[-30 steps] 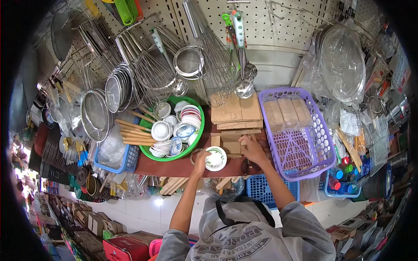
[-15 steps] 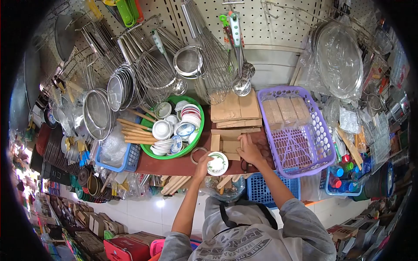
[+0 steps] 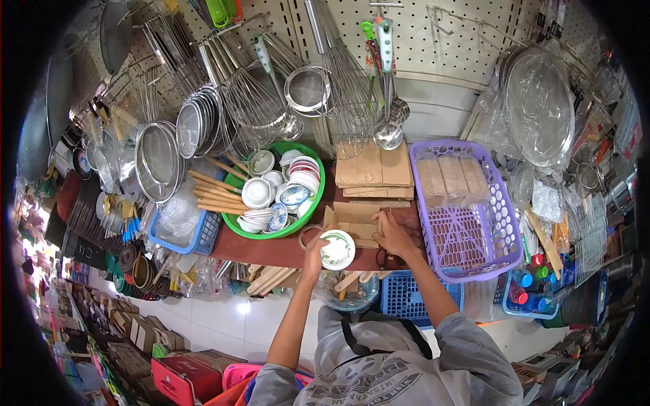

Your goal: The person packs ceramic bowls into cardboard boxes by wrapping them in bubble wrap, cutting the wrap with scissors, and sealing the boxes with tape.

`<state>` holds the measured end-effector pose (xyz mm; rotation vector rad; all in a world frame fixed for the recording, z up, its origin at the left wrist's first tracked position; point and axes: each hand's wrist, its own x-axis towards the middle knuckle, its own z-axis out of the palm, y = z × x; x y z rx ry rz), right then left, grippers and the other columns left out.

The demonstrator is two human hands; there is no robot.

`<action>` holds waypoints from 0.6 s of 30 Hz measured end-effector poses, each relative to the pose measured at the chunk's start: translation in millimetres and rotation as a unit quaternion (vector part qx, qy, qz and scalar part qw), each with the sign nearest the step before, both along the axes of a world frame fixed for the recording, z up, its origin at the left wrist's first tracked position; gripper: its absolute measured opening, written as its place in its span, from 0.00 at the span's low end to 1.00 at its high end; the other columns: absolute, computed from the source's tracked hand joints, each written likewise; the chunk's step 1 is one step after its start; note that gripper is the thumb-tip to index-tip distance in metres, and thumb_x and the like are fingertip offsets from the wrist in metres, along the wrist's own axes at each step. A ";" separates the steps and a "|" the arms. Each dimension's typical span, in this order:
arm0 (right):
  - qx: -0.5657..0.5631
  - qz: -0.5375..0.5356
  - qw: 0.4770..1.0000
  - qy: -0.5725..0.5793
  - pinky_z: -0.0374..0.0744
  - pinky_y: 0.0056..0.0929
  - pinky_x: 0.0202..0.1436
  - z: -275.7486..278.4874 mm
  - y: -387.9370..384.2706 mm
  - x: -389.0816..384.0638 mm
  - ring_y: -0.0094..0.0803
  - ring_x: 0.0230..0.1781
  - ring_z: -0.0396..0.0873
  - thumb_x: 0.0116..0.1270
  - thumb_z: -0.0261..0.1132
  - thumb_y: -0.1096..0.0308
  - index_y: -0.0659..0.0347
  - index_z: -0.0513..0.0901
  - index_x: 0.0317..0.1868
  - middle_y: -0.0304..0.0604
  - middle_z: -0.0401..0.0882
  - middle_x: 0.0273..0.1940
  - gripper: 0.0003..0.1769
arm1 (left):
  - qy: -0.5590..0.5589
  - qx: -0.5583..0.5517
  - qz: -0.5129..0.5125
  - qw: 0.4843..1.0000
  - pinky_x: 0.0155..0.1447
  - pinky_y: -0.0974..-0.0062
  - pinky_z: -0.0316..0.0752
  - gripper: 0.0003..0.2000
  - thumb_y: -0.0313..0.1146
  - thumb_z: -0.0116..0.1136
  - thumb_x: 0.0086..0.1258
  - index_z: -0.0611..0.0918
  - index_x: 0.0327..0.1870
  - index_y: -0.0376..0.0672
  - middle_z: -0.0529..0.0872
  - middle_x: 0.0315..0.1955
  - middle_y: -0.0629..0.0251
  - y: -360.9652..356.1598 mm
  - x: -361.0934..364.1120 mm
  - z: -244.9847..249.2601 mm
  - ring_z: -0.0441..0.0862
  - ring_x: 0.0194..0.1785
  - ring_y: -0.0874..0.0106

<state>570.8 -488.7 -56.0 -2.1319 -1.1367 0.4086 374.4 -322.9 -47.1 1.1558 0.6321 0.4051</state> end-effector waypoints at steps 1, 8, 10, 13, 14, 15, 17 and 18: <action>-0.002 0.011 1.000 0.000 0.76 0.57 0.56 -1.1 -1.4 2.4 0.66 0.55 0.74 0.62 0.66 0.63 0.51 0.64 0.57 0.58 0.66 0.58 0.26 | 0.002 -0.015 0.017 1.000 0.60 0.78 0.73 0.27 0.33 0.49 0.64 0.77 0.66 0.33 0.84 0.53 0.58 -0.1 0.1 0.7 0.81 0.52 0.72; -0.044 0.028 0.998 0.041 0.74 0.53 0.62 6.5 -5.0 -0.8 0.62 0.60 0.73 0.63 0.63 0.66 0.41 0.61 0.68 0.61 0.65 0.59 0.34 | 0.021 -0.030 0.070 0.997 0.56 0.77 0.75 0.20 0.34 0.49 0.67 0.81 0.56 0.32 0.86 0.47 0.59 9.3 1.3 -6.9 0.83 0.49 0.71; -0.062 0.033 0.996 0.050 0.73 0.53 0.63 11.5 -5.1 -1.6 0.62 0.60 0.73 0.64 0.63 0.66 0.37 0.59 0.72 0.62 0.65 0.58 0.37 | 0.025 -0.039 0.076 0.996 0.53 0.77 0.76 0.18 0.35 0.49 0.68 0.82 0.51 0.33 0.86 0.43 0.60 10.5 4.2 -11.8 0.84 0.46 0.72; -0.051 0.046 0.996 0.054 0.75 0.54 0.62 9.9 -8.3 -0.9 0.64 0.60 0.73 0.64 0.62 0.63 0.34 0.56 0.75 0.64 0.64 0.61 0.40 | 0.046 -0.030 0.073 0.996 0.49 0.78 0.75 0.16 0.36 0.50 0.69 0.82 0.47 0.34 0.86 0.40 0.62 14.5 10.1 -13.2 0.83 0.42 0.72; -0.041 0.052 0.996 0.053 0.76 0.54 0.61 7.5 -9.4 -0.9 0.65 0.59 0.74 0.64 0.61 0.62 0.34 0.55 0.76 0.65 0.63 0.63 0.41 | 0.057 -0.026 0.060 0.996 0.48 0.78 0.75 0.15 0.36 0.50 0.69 0.82 0.47 0.34 0.86 0.40 0.62 16.5 10.8 -12.5 0.83 0.42 0.72; -0.044 0.048 0.997 0.033 0.76 0.54 0.62 2.4 -9.2 0.0 0.65 0.61 0.73 0.64 0.61 0.60 0.33 0.54 0.77 0.65 0.63 0.64 0.42 | 0.068 -0.022 0.048 0.996 0.47 0.77 0.75 0.15 0.36 0.50 0.69 0.82 0.46 0.35 0.85 0.39 0.62 16.7 12.0 -4.7 0.83 0.41 0.73; -0.051 0.043 0.998 -0.004 0.75 0.54 0.64 -8.7 -8.4 -0.5 0.64 0.64 0.70 0.66 0.61 0.57 0.31 0.51 0.79 0.66 0.61 0.66 0.43 | 0.089 -0.019 0.034 0.995 0.47 0.77 0.74 0.15 0.36 0.50 0.69 0.82 0.46 0.35 0.85 0.39 0.62 15.3 13.3 0.1 0.82 0.41 0.73; -0.048 0.045 0.998 0.000 0.74 0.54 0.65 -5.6 -8.1 -1.1 0.65 0.66 0.69 0.65 0.62 0.53 0.31 0.50 0.79 0.66 0.61 0.67 0.44 | 0.099 -0.017 0.034 0.994 0.47 0.76 0.74 0.15 0.36 0.50 0.69 0.82 0.46 0.35 0.85 0.39 0.63 15.5 14.2 -0.4 0.82 0.42 0.73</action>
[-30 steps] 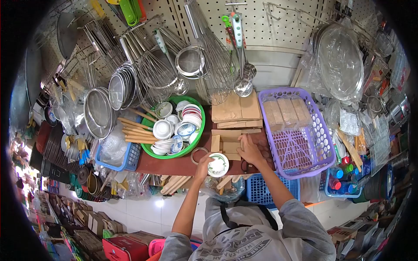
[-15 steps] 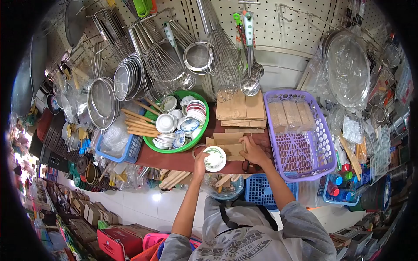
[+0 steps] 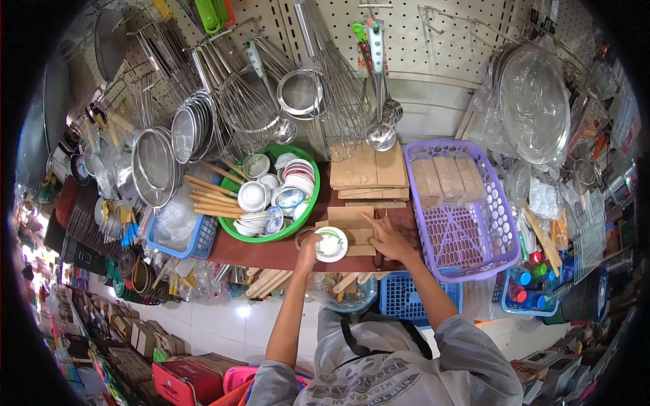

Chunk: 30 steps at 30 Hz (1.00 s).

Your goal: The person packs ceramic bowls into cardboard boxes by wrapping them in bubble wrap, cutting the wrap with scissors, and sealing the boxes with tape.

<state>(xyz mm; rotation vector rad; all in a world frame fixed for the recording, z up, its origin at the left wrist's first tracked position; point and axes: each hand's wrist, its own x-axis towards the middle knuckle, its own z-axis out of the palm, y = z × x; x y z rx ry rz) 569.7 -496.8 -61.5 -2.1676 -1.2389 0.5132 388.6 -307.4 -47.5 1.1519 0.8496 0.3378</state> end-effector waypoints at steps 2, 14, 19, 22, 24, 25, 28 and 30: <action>0.005 0.005 1.000 0.010 0.73 0.53 0.67 5.8 -0.6 -2.6 0.66 0.68 0.66 0.64 0.65 0.46 0.29 0.47 0.80 0.67 0.60 0.68 0.48 | 0.013 0.001 -0.019 1.000 0.51 0.76 0.73 0.16 0.36 0.49 0.69 0.82 0.47 0.34 0.85 0.42 0.61 3.3 -0.8 -9.9 0.81 0.45 0.73; -0.021 0.002 0.999 0.030 0.69 0.53 0.71 18.3 4.7 -4.1 0.66 0.71 0.63 0.47 0.77 0.36 0.34 0.53 0.79 0.68 0.58 0.69 0.61 | -0.004 0.050 -0.057 0.997 0.64 0.74 0.66 0.22 0.35 0.49 0.68 0.79 0.57 0.29 0.80 0.61 0.53 8.1 -3.1 -53.6 0.77 0.57 0.67; 0.060 -0.016 0.997 0.040 0.68 0.53 0.73 2.7 6.1 -7.9 0.61 0.71 0.63 0.44 0.80 0.39 0.40 0.59 0.76 0.61 0.57 0.70 0.60 | 0.032 0.037 -0.014 0.999 0.60 0.73 0.69 0.17 0.36 0.50 0.68 0.82 0.46 0.29 0.84 0.51 0.54 -2.4 10.3 -22.5 0.78 0.54 0.67; 0.081 -0.014 0.996 0.046 0.67 0.52 0.74 -1.1 5.9 -8.8 0.60 0.72 0.62 0.44 0.81 0.39 0.42 0.60 0.76 0.59 0.57 0.71 0.60 | -0.014 0.015 0.007 1.000 0.60 0.73 0.70 0.20 0.36 0.50 0.68 0.81 0.53 0.28 0.83 0.54 0.54 3.2 18.2 -33.9 0.78 0.55 0.67; 0.076 -0.010 0.996 0.052 0.66 0.52 0.74 -0.8 6.1 -7.8 0.60 0.73 0.61 0.44 0.80 0.39 0.42 0.61 0.76 0.58 0.57 0.71 0.59 | -0.053 0.015 0.037 0.998 0.57 0.74 0.74 0.20 0.37 0.51 0.67 0.80 0.53 0.34 0.83 0.50 0.58 6.9 25.0 -42.6 0.81 0.52 0.70; 0.070 -0.006 0.996 0.054 0.66 0.51 0.75 -1.1 6.3 -6.9 0.59 0.73 0.61 0.45 0.80 0.40 0.42 0.61 0.76 0.58 0.56 0.71 0.59 | -0.072 0.015 0.053 0.996 0.55 0.74 0.76 0.19 0.38 0.51 0.66 0.80 0.53 0.36 0.84 0.48 0.61 8.2 27.4 -46.7 0.82 0.51 0.71; 0.070 0.005 0.996 0.061 0.65 0.52 0.75 -1.6 6.0 -4.8 0.60 0.74 0.59 0.45 0.80 0.39 0.42 0.61 0.76 0.59 0.55 0.72 0.59 | -0.079 0.058 0.041 0.994 0.53 0.73 0.76 0.18 0.38 0.51 0.66 0.80 0.53 0.36 0.83 0.47 0.61 14.8 28.1 -50.7 0.82 0.50 0.71; 0.060 0.010 0.997 0.041 0.63 0.53 0.76 0.8 6.3 -4.1 0.61 0.74 0.56 0.45 0.80 0.39 0.42 0.61 0.76 0.59 0.54 0.73 0.59 | -0.086 0.070 0.039 0.993 0.52 0.73 0.76 0.18 0.37 0.51 0.66 0.80 0.52 0.36 0.83 0.47 0.61 9.7 25.0 -46.9 0.82 0.48 0.71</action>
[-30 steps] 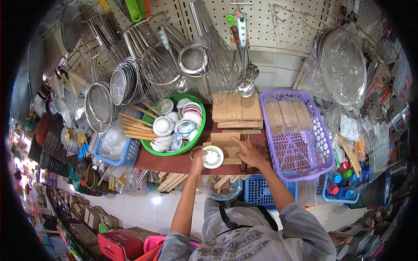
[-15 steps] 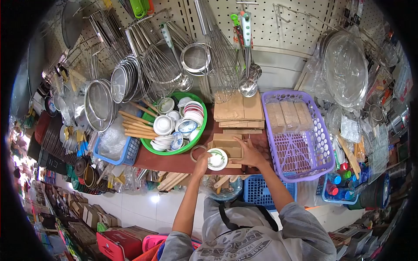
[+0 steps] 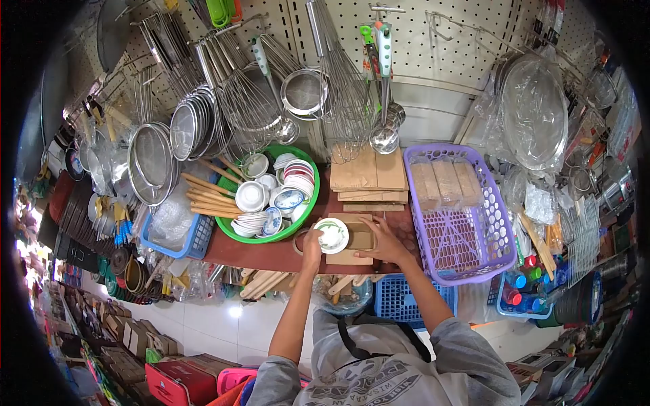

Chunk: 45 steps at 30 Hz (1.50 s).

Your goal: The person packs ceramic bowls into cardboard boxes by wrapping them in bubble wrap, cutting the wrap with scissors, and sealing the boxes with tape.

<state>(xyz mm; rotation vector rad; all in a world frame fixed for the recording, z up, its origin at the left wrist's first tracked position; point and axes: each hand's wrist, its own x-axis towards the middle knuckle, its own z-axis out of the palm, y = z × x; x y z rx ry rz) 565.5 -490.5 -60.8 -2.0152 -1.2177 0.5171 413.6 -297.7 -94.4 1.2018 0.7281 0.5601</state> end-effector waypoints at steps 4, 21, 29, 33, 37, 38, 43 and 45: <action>-0.025 -0.008 0.997 -0.068 0.58 0.57 0.77 16.5 -2.4 -1.6 0.62 0.76 0.50 0.46 0.78 0.36 0.43 0.65 0.75 0.59 0.52 0.74 0.57 | 0.014 -0.043 -0.033 0.998 0.65 0.74 0.67 0.29 0.34 0.47 0.66 0.72 0.68 0.27 0.80 0.59 0.54 -2.1 -4.1 4.7 0.77 0.58 0.67; 0.077 -0.100 0.980 -0.151 0.67 0.43 0.50 55.7 49.9 -28.1 0.33 0.42 0.79 0.55 0.74 0.54 0.47 0.87 0.41 0.30 0.81 0.28 0.14 | -0.002 0.057 -0.005 0.998 0.65 0.72 0.67 0.24 0.34 0.46 0.67 0.75 0.63 0.32 0.80 0.55 0.54 -18.1 1.9 20.7 0.76 0.58 0.65; 0.095 -0.101 0.988 -0.071 0.79 0.35 0.36 58.7 48.3 -19.0 0.37 0.27 0.85 0.60 0.72 0.57 0.53 0.85 0.41 0.38 0.87 0.27 0.13 | 0.012 0.034 -0.027 0.999 0.61 0.73 0.68 0.23 0.43 0.47 0.76 0.77 0.59 0.31 0.81 0.52 0.56 -15.5 3.6 14.8 0.77 0.55 0.68; 0.123 -0.132 0.983 -0.024 0.80 0.35 0.34 52.0 46.1 -20.3 0.37 0.28 0.86 0.64 0.69 0.57 0.56 0.83 0.41 0.41 0.88 0.28 0.13 | 0.008 0.073 0.004 0.997 0.63 0.73 0.67 0.27 0.50 0.42 0.81 0.77 0.58 0.29 0.81 0.53 0.56 -18.1 4.9 16.6 0.76 0.56 0.68; 0.165 -0.156 0.974 0.027 0.79 0.32 0.33 46.8 41.7 -19.9 0.34 0.27 0.85 0.68 0.66 0.62 0.60 0.78 0.42 0.44 0.86 0.27 0.11 | 0.001 0.128 0.003 0.992 0.64 0.72 0.66 0.25 0.47 0.43 0.82 0.77 0.59 0.29 0.81 0.53 0.56 -18.1 3.4 15.2 0.76 0.57 0.67; 0.181 -0.161 0.969 0.053 0.79 0.33 0.32 48.0 39.3 -20.1 0.36 0.27 0.85 0.68 0.66 0.63 0.60 0.77 0.42 0.45 0.85 0.26 0.11 | 0.011 0.117 0.002 0.993 0.64 0.72 0.66 0.25 0.47 0.43 0.82 0.77 0.59 0.29 0.81 0.53 0.56 -19.3 1.5 14.2 0.76 0.56 0.67; 0.213 -0.204 0.954 0.059 0.78 0.35 0.31 31.3 29.0 -7.0 0.41 0.26 0.85 0.68 0.64 0.67 0.62 0.73 0.42 0.50 0.82 0.26 0.10 | 0.038 0.077 0.031 0.996 0.63 0.72 0.67 0.23 0.45 0.46 0.81 0.77 0.60 0.30 0.82 0.52 0.56 -24.8 -0.4 20.5 0.77 0.56 0.67; 0.206 -0.222 0.952 0.051 0.79 0.38 0.32 26.1 23.7 -1.7 0.42 0.27 0.85 0.67 0.64 0.68 0.62 0.72 0.41 0.52 0.82 0.26 0.10 | 0.013 0.049 0.028 0.998 0.63 0.72 0.67 0.23 0.45 0.46 0.81 0.77 0.60 0.31 0.82 0.52 0.57 -20.2 -1.4 13.4 0.77 0.56 0.68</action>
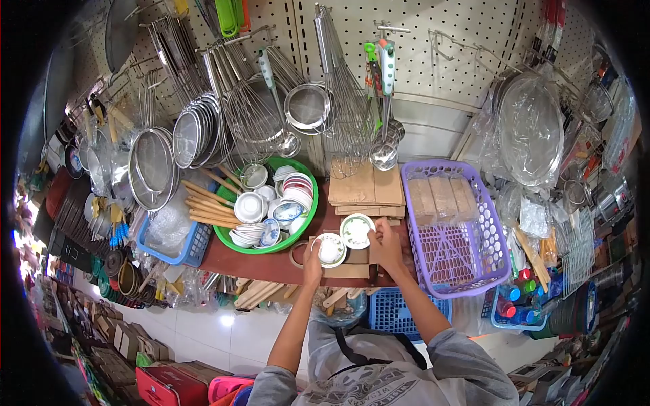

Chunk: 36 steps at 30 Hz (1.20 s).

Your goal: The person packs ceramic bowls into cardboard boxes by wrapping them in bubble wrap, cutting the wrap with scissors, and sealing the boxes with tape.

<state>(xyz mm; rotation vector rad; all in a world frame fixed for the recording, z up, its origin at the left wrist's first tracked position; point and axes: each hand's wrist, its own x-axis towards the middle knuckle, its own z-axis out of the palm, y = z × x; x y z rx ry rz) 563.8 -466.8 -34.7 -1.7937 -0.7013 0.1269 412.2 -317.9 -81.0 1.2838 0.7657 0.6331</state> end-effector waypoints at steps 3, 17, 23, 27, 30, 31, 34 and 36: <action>-0.039 0.000 0.999 -0.014 0.80 0.40 0.33 1.9 -8.9 4.5 0.46 0.28 0.85 0.65 0.64 0.66 0.62 0.72 0.39 0.53 0.81 0.26 0.11 | -0.022 -0.023 0.001 0.999 0.63 0.72 0.67 0.22 0.45 0.46 0.81 0.77 0.60 0.33 0.82 0.51 0.57 3.2 0.8 -6.9 0.77 0.56 0.68; -0.150 0.092 0.974 -0.141 0.78 0.37 0.37 -10.4 -6.6 -2.2 0.36 0.32 0.82 0.59 0.72 0.61 0.55 0.84 0.32 0.38 0.84 0.27 0.08 | -0.025 -0.054 -0.039 0.997 0.63 0.74 0.67 0.23 0.46 0.45 0.81 0.77 0.59 0.33 0.81 0.52 0.60 0.5 -2.3 5.5 0.76 0.57 0.72; -0.243 0.089 0.946 -0.193 0.74 0.44 0.51 -1.8 4.0 -13.6 0.35 0.39 0.81 0.62 0.70 0.56 0.52 0.89 0.35 0.39 0.87 0.31 0.10 | -0.038 -0.061 -0.047 0.996 0.65 0.74 0.67 0.24 0.47 0.46 0.80 0.76 0.61 0.31 0.80 0.55 0.60 7.1 -0.3 -5.5 0.76 0.58 0.72; -0.188 0.070 0.950 -0.240 0.73 0.45 0.51 -14.5 9.9 -14.3 0.40 0.39 0.81 0.66 0.67 0.57 0.52 0.90 0.36 0.41 0.87 0.32 0.10 | -0.018 -0.053 -0.041 0.998 0.66 0.74 0.66 0.26 0.46 0.46 0.80 0.75 0.64 0.30 0.80 0.58 0.60 11.7 1.5 -20.9 0.76 0.61 0.71; -0.115 0.050 0.963 -0.240 0.75 0.41 0.47 -19.7 8.1 -5.5 0.41 0.38 0.81 0.67 0.65 0.59 0.53 0.91 0.36 0.43 0.87 0.33 0.11 | 0.000 -0.059 -0.067 0.996 0.66 0.73 0.66 0.26 0.46 0.46 0.80 0.76 0.65 0.30 0.81 0.59 0.59 12.6 -0.1 -18.1 0.76 0.61 0.70; -0.098 0.043 0.967 -0.233 0.76 0.40 0.46 -18.5 8.7 -3.4 0.41 0.38 0.81 0.67 0.65 0.60 0.54 0.91 0.37 0.43 0.87 0.32 0.11 | 0.006 -0.063 -0.077 0.995 0.66 0.73 0.67 0.26 0.46 0.46 0.80 0.76 0.65 0.30 0.81 0.59 0.58 12.0 -1.6 -16.2 0.76 0.62 0.70; -0.081 0.058 0.973 -0.210 0.77 0.36 0.42 -2.6 6.4 -6.3 0.41 0.37 0.81 0.65 0.67 0.59 0.56 0.90 0.36 0.41 0.87 0.31 0.11 | 0.007 -0.026 -0.085 0.996 0.66 0.73 0.67 0.25 0.45 0.46 0.80 0.77 0.64 0.31 0.82 0.58 0.58 10.6 -2.8 -13.4 0.77 0.60 0.70; -0.100 0.095 0.974 -0.177 0.75 0.38 0.44 17.3 5.2 -16.4 0.39 0.36 0.81 0.63 0.69 0.57 0.55 0.90 0.36 0.38 0.86 0.28 0.11 | -0.005 -0.019 -0.093 0.995 0.66 0.74 0.67 0.24 0.44 0.46 0.80 0.77 0.64 0.32 0.82 0.58 0.58 10.8 -2.8 -13.9 0.77 0.61 0.70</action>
